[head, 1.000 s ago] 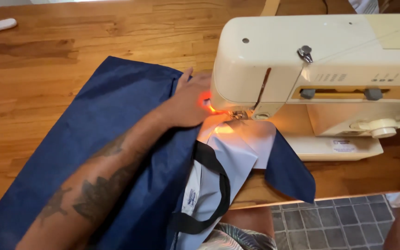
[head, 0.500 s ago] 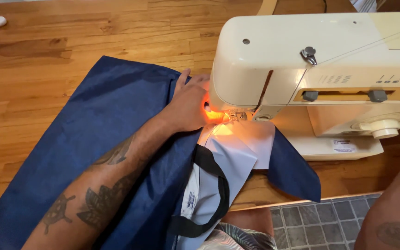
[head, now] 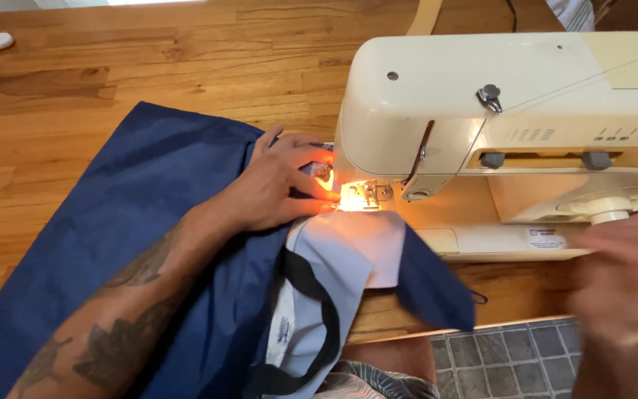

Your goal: Sewing a blue fabric bag using a sewing machine and trimming threads with scissors

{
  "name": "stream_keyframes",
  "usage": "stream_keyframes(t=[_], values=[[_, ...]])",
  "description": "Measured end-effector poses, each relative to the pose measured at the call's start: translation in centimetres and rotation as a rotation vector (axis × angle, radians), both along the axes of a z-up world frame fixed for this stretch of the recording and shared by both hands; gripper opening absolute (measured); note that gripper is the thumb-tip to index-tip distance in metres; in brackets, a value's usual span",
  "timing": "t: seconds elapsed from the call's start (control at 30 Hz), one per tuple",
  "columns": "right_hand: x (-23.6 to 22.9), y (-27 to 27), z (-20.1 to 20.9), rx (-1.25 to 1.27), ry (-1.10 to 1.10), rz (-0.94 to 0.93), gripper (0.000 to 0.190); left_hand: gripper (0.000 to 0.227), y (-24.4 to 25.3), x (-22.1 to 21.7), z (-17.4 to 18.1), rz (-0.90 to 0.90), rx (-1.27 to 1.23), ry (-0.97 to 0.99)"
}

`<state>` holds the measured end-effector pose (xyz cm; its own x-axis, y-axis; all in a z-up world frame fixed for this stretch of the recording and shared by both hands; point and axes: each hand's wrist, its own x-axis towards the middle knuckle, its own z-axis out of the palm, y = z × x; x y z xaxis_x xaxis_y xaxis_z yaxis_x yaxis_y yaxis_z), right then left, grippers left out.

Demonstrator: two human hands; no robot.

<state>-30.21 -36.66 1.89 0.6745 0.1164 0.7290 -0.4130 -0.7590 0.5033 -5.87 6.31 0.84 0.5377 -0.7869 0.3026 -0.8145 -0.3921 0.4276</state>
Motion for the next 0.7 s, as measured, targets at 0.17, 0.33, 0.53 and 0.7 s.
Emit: stream_keyframes(t=[0.17,0.33,0.53,0.7], values=[[-1.9,10.5,-2.2,0.586,0.260,0.518,0.066,0.016,1.2,-1.2,1.6,-0.114,-0.023,-0.013],[-3.3,11.2,-9.3,0.623,0.424,0.197,0.047,0.014,1.2,-1.4,1.4,-0.131,-0.031,-0.116],[-2.7,8.0,-10.0,0.721,0.533,0.556,0.033,0.024,1.4,-2.0,1.3,-0.238,-0.079,-0.252],[-2.9,6.9,-8.8,0.541,0.489,0.554,0.030,0.031,1.4,-2.1,0.8,-0.256,-0.058,-0.261]])
